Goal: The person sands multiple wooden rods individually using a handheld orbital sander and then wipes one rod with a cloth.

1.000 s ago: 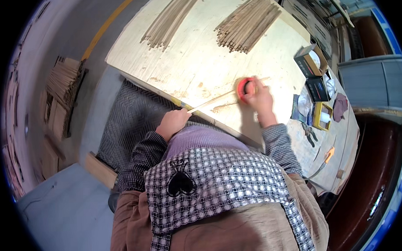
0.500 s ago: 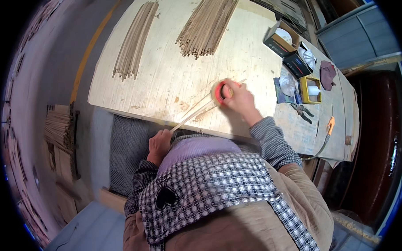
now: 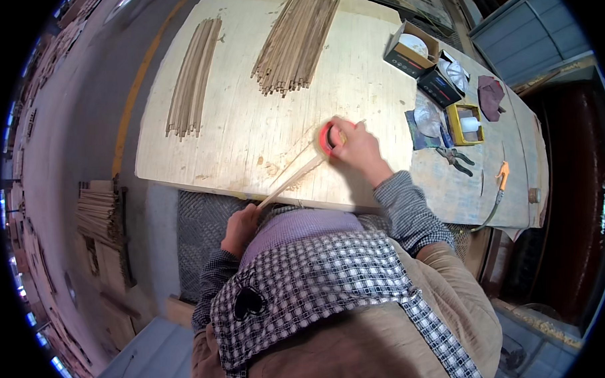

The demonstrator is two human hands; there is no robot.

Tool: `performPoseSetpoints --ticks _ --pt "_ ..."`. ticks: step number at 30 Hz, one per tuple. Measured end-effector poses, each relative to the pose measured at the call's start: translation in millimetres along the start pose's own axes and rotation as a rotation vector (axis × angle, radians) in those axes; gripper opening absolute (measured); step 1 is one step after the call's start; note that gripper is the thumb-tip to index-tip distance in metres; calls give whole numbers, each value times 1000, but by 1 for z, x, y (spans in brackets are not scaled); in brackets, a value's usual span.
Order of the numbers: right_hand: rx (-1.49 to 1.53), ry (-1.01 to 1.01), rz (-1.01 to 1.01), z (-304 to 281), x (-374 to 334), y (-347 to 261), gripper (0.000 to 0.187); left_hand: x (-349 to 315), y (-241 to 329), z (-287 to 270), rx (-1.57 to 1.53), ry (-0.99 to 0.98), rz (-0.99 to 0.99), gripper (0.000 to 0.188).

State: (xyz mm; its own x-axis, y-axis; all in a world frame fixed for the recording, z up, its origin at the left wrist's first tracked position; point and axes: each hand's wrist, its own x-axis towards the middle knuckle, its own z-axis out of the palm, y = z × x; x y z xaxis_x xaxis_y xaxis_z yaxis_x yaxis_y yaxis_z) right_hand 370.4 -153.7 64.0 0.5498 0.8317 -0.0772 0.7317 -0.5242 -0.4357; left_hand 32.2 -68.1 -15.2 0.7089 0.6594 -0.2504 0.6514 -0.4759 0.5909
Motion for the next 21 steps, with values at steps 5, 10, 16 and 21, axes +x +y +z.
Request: performPoseSetpoints --ticks 5,10,16,21 --pt "-34 77 118 -17 25 37 58 -1 -9 6 6 -9 28 25" --pt "27 6 -14 5 1 2 59 2 2 5 -13 46 49 25" --pt "188 -187 -422 43 -47 -72 30 4 -15 14 95 21 93 24" --pt "177 -275 -560 45 -61 -92 30 5 -22 22 132 26 126 26"
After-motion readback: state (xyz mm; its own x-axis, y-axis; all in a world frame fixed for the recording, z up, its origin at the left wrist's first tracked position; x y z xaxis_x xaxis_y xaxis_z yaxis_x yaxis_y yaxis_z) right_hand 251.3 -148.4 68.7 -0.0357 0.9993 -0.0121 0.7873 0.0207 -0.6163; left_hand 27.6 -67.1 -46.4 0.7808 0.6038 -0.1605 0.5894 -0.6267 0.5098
